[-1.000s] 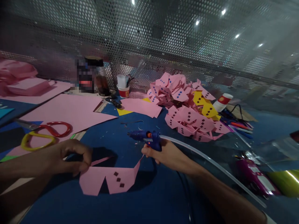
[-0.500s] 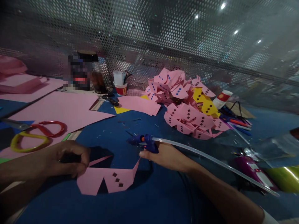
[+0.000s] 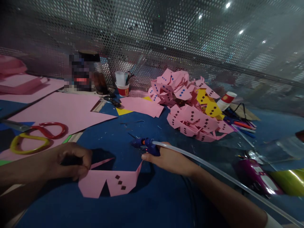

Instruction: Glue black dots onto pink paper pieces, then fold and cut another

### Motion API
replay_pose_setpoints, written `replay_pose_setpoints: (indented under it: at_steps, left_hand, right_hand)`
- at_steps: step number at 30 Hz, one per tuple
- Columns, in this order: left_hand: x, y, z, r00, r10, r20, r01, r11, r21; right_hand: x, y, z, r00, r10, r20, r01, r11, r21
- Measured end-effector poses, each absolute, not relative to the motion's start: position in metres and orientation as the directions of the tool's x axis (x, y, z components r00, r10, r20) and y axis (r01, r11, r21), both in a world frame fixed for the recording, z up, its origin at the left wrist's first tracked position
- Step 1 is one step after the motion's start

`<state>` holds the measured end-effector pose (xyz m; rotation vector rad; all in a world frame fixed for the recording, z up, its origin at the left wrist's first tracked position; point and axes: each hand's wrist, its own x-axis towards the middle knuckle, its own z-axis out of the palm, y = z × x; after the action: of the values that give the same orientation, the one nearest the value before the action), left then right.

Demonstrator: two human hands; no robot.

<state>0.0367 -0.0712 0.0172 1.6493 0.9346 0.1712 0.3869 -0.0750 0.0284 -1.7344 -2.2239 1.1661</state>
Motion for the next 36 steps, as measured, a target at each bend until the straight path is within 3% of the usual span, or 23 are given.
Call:
replay_pose_setpoints:
  at_steps: [4, 10, 19, 29, 36]
  left_hand:
    - [0.037, -0.071, 0.018, 0.665, 0.656, -0.357, 0.477, -0.005, 0.879]
    - [0.034, -0.071, 0.018, 0.662, 0.664, -0.349, 0.456, 0.013, 0.89]
    - [0.029, -0.067, 0.012, 0.668, 0.679, -0.305, 0.423, -0.01, 0.906]
    - [0.036, -0.064, -0.001, 0.524, 0.827, -0.205, 0.311, 0.038, 0.95]
    - [0.05, -0.072, 0.007, 0.457, 0.869, -0.19, 0.196, 0.11, 0.974]
  right_hand:
    - [0.389, -0.074, 0.025, -0.353, 0.857, -0.375, 0.772, 0.04, -0.635]
    - [0.392, -0.074, 0.018, -0.378, 0.845, -0.378, 0.613, -0.077, -0.786]
    - [0.391, -0.073, 0.03, -0.361, 0.883, -0.299, 0.476, -0.101, -0.873]
    - [0.394, -0.095, 0.057, -0.36, 0.885, -0.297, 0.402, -0.14, -0.905]
    - [0.377, -0.113, 0.062, -0.458, 0.759, -0.463, 0.502, -0.209, -0.839]
